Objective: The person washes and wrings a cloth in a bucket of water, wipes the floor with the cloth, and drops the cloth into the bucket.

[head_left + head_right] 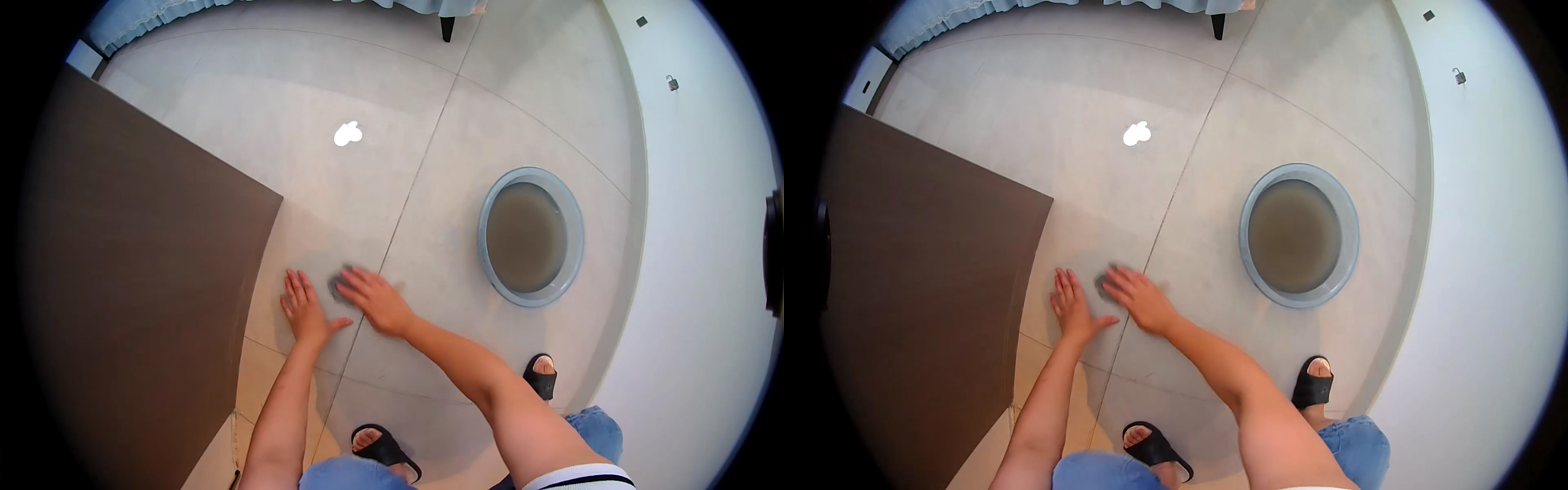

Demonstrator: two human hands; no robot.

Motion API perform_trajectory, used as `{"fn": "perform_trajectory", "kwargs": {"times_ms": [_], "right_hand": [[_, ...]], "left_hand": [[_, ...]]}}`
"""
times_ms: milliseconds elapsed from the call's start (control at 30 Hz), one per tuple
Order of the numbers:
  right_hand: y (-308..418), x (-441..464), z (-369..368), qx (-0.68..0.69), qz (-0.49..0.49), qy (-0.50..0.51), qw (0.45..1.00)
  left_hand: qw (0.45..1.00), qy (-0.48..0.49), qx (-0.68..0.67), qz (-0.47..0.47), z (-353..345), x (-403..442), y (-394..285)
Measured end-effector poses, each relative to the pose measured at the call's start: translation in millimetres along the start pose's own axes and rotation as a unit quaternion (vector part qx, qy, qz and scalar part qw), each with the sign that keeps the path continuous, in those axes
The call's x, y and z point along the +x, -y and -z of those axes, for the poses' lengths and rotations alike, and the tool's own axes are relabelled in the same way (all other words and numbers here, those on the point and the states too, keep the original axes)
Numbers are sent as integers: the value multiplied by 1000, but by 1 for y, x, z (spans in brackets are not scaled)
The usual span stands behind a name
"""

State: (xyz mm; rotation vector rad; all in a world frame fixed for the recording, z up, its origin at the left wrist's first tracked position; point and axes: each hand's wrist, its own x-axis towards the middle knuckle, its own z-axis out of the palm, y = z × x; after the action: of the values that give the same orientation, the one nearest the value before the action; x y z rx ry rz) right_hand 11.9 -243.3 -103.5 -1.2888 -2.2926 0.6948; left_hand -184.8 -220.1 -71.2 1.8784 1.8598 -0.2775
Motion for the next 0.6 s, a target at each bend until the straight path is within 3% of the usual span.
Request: {"fn": "perform_trajectory", "kwargs": {"times_ms": [133, 200, 300, 400, 500, 600], "right_hand": [[-13, -101, 24, -1, 5, 85, 996], [-24, -117, 42, -99, -105, 64, 987], [-22, -71, 49, -106, -248, -90, 959], [-41, -8, 17, -128, -379, -234, 886], [-55, 59, 9, -128, -392, -264, 872], [-65, 108, 14, -116, -264, -210, 934]], "left_hand": [[1000, 3, 7, 1, 0, 2, 0], [1000, 2, 1, -2, 1, 1, -1], [1000, -11, -8, -19, -3, 5, 3], [1000, 19, 14, 6, 3, 3, -3], [997, 47, 48, 28, 12, 1, -10], [997, 45, 58, 18, 13, 4, -8]]}}
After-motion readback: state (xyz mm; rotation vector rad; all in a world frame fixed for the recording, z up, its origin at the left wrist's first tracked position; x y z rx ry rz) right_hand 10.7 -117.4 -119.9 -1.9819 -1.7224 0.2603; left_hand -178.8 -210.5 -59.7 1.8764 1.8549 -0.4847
